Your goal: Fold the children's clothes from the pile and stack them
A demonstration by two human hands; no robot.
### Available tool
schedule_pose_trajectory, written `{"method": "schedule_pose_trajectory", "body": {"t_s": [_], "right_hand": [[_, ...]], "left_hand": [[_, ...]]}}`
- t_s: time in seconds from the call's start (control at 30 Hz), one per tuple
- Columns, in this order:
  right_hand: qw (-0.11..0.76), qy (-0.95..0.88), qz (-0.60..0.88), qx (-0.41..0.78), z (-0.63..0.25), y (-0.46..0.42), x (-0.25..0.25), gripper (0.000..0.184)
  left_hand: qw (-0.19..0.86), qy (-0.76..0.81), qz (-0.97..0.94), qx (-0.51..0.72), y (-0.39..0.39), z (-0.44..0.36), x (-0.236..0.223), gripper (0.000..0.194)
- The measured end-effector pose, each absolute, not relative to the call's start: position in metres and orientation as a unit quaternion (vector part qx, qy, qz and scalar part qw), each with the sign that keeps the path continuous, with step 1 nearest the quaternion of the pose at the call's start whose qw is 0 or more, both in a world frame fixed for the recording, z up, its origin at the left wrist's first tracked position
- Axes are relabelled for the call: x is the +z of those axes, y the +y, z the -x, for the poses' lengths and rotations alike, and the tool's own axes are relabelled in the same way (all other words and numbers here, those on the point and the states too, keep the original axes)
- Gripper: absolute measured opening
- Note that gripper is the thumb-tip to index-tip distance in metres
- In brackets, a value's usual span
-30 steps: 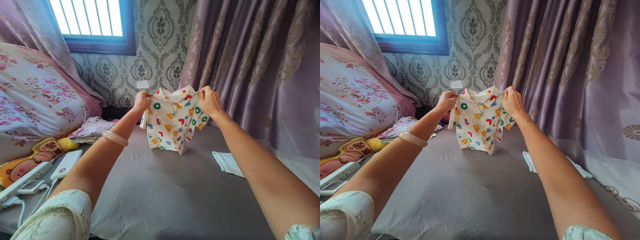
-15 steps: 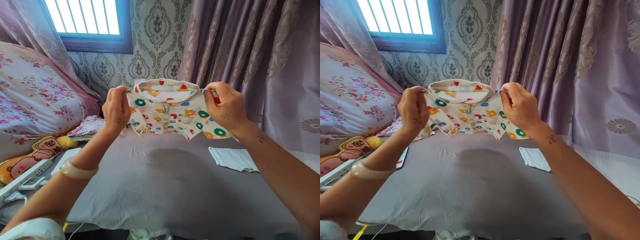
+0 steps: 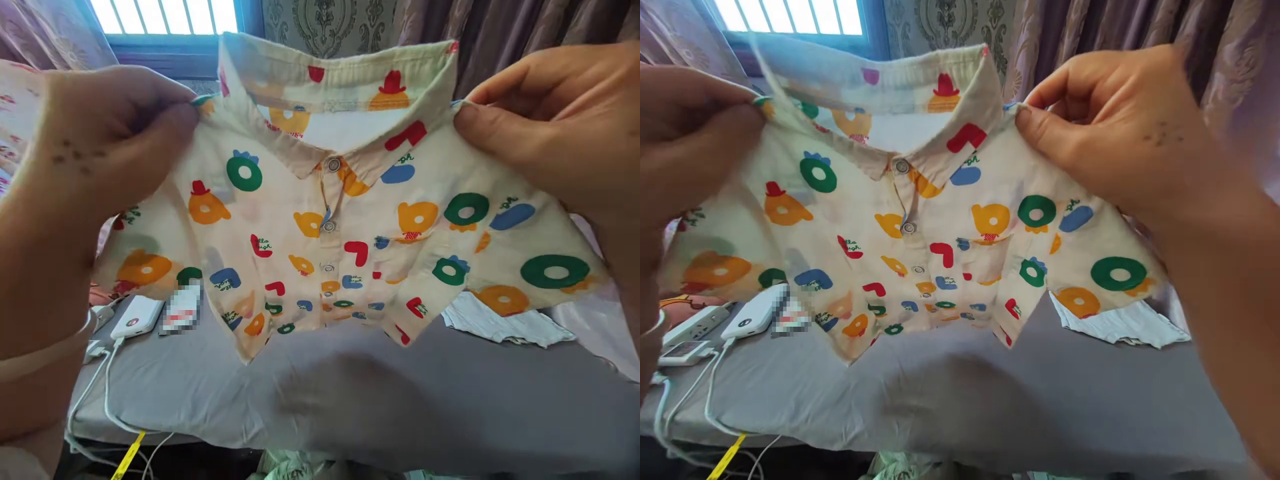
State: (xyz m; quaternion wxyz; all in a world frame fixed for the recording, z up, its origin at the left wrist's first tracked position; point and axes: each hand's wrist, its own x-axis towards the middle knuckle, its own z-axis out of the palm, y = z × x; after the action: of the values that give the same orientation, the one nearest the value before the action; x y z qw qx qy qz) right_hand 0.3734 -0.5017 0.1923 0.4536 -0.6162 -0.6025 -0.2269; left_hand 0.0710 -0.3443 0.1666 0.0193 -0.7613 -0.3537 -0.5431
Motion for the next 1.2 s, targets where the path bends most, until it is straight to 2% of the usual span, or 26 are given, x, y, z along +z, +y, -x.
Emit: {"method": "schedule_pose_trajectory", "body": {"t_s": [0.13,0.2,0.27,0.3,0.43,0.57,0.7,0.93,1.2], "right_hand": [[0.495,-0.594,0.63,-0.067,-0.402,-0.448,0.18,0.011],[0.473,-0.597,0.648,-0.009,-0.426,-0.412,0.158,0.01],[0.425,-0.604,0.674,0.011,-0.453,-0.376,0.126,0.012],[0.396,-0.619,0.678,0.009,-0.466,-0.36,0.108,0.013],[0.263,-0.645,0.716,-0.045,-0.499,-0.32,0.033,0.019],[0.158,-0.629,0.754,-0.105,-0.506,-0.311,-0.029,0.027],[0.074,-0.601,0.788,-0.113,-0.508,-0.305,-0.075,0.034],[-0.017,-0.589,0.804,-0.083,-0.522,-0.282,-0.118,0.035],[-0.055,-0.621,0.773,-0.113,-0.546,-0.24,-0.117,0.035]], "left_hand": [[-0.092,-0.339,0.837,-0.42,-0.275,-0.094,0.161,0.048],[-0.119,-0.319,0.866,-0.366,-0.228,-0.113,0.141,0.046],[-0.125,-0.279,0.91,-0.28,-0.184,-0.136,0.111,0.036],[-0.125,-0.254,0.929,-0.239,-0.166,-0.149,0.092,0.033],[-0.079,-0.228,0.95,-0.198,-0.123,-0.195,0.008,0.029],[-0.023,-0.324,0.93,-0.172,-0.121,-0.227,-0.061,0.032],[-0.008,-0.384,0.912,-0.143,-0.124,-0.249,-0.104,0.035],[0.056,-0.386,0.909,-0.147,-0.106,-0.261,-0.144,0.035],[0.125,-0.372,0.907,-0.152,-0.08,-0.273,-0.141,0.036]]}}
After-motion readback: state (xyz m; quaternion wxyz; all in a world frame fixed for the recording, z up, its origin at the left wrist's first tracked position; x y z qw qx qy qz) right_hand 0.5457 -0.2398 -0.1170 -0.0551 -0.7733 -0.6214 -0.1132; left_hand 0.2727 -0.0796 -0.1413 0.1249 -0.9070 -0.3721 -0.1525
